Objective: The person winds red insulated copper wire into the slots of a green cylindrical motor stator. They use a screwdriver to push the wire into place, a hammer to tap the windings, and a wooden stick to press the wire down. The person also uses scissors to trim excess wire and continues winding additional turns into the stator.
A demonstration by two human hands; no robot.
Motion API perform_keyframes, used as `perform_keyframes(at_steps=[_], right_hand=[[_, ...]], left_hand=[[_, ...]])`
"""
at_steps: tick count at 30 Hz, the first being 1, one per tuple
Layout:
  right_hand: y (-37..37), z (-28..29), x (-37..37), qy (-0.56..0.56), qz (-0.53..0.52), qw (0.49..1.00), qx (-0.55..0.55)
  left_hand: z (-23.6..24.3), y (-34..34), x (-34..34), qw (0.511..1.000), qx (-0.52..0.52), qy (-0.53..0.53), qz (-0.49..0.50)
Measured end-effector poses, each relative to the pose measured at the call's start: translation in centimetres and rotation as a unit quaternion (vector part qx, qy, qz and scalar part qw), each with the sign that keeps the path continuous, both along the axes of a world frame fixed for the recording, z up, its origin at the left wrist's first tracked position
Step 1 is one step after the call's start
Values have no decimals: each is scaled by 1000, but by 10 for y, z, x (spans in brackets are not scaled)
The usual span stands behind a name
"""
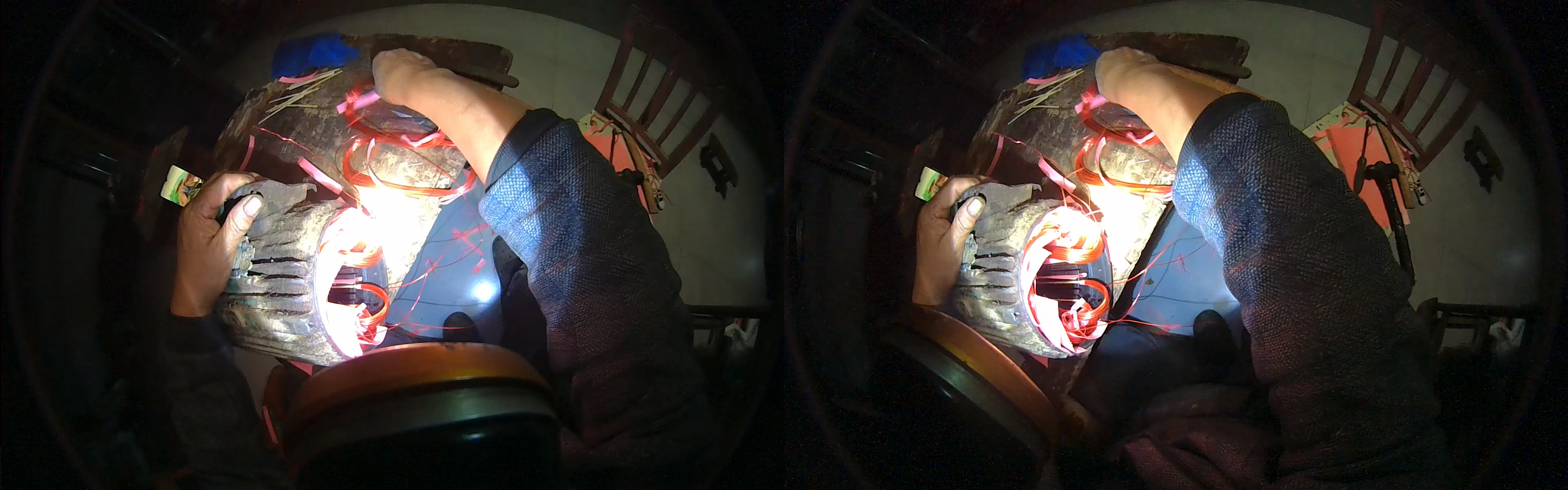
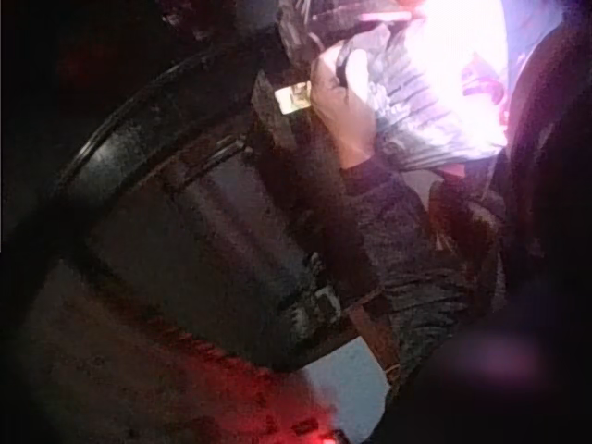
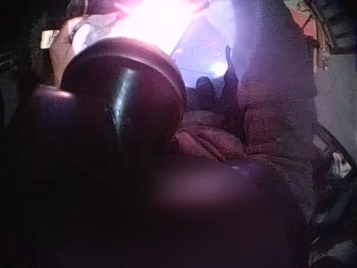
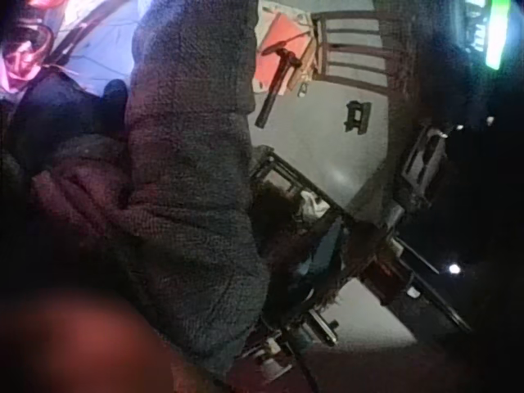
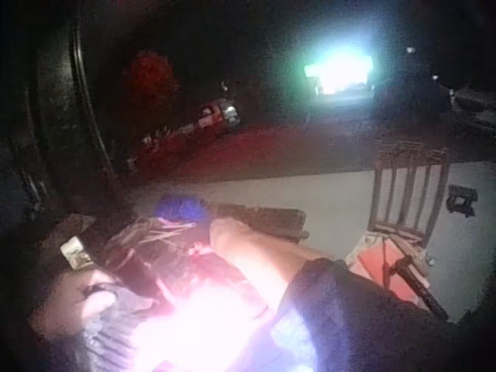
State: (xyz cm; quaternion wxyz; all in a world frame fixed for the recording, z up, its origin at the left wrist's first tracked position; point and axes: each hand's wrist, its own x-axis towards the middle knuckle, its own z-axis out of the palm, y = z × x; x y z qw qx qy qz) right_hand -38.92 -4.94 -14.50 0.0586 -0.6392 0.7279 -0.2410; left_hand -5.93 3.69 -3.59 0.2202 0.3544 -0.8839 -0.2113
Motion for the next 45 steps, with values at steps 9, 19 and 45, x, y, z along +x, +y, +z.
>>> perform_keyframes(at_steps=[9, 19, 45], right_hand=[[65, 4, -19, -174, 28, 951, -255], [243, -70, 96, -301, 374, 828, -290], [229, -104, 114, -220, 451, 799, -332]], left_hand=[[-3, -27, -14, 991, 129, -5, 19], [-8, -38, -19, 984, 176, -14, -24], [-1, 6, 4, 997, 18, -21, -65]])
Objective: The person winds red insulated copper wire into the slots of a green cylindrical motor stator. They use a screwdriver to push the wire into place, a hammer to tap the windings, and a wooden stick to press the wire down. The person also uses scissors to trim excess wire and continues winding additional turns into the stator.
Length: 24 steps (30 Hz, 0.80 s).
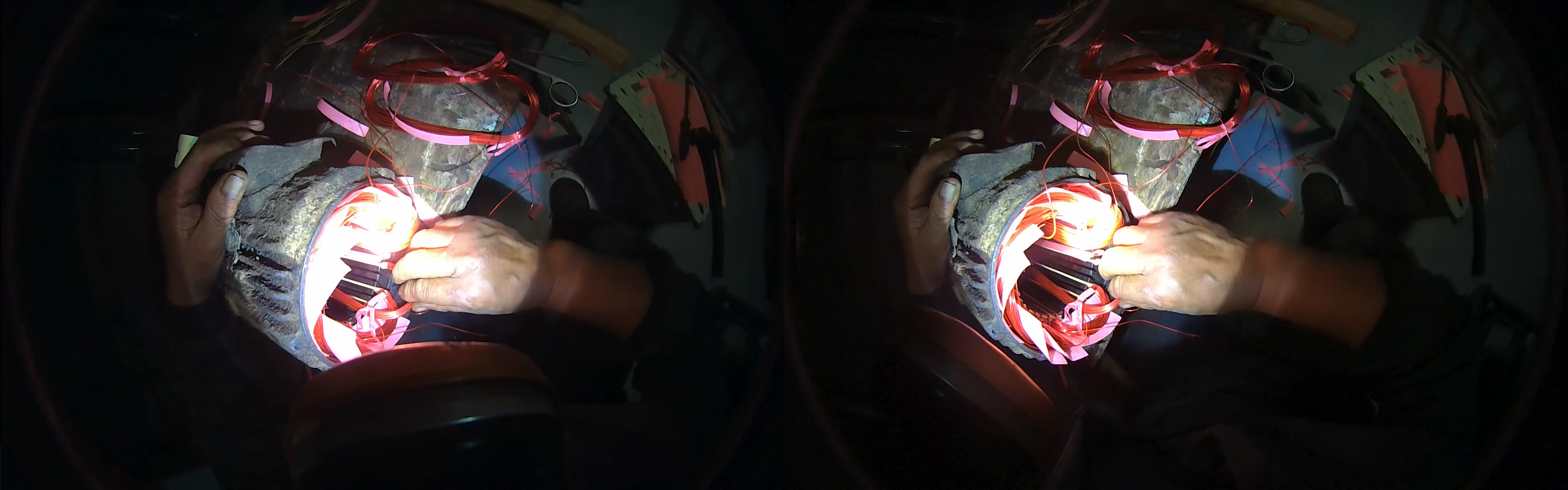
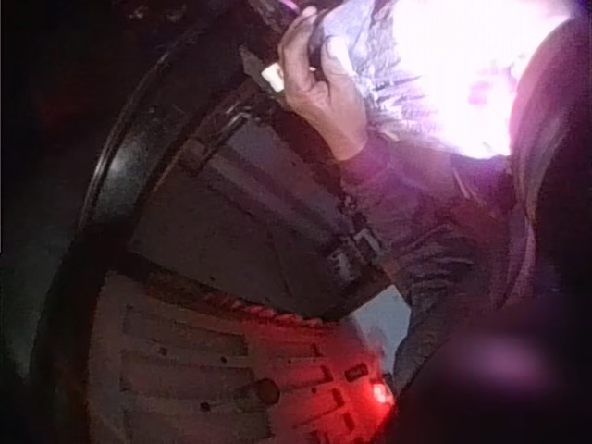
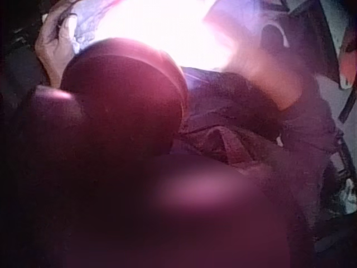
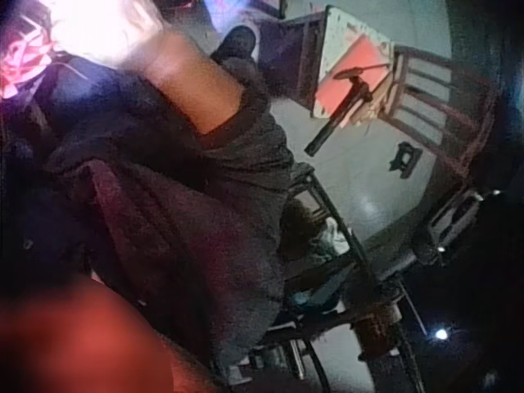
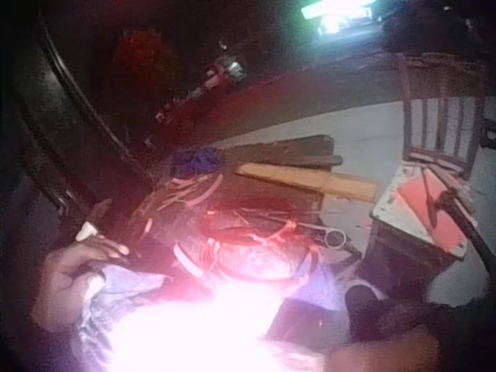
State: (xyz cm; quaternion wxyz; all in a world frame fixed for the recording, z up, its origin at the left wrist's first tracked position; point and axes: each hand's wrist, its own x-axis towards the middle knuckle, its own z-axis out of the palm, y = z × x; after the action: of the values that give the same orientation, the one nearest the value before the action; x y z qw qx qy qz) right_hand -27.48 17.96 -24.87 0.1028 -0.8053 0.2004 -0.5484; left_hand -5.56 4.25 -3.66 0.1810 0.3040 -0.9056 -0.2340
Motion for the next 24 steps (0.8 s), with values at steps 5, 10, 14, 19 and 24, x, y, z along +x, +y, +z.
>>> perform_keyframes(at_steps=[5, 10, 14, 19, 24], right_hand=[[5, 13, -9, 148, 13, 988, 39], [15, 14, 1, 125, -32, 992, 15], [22, 13, 9, 111, -60, 992, -12], [27, 10, 27, -50, -72, 996, -18], [28, 8, 32, 10, -61, 998, 26]], left_hand=[[5, 2, 8, 997, -55, -34, -33], [4, 3, 7, 997, -58, -47, -31], [11, -3, 7, 992, -60, -95, -52], [17, -11, 54, 983, -141, -30, 111], [-8, -17, 131, 950, 24, 198, 241]])
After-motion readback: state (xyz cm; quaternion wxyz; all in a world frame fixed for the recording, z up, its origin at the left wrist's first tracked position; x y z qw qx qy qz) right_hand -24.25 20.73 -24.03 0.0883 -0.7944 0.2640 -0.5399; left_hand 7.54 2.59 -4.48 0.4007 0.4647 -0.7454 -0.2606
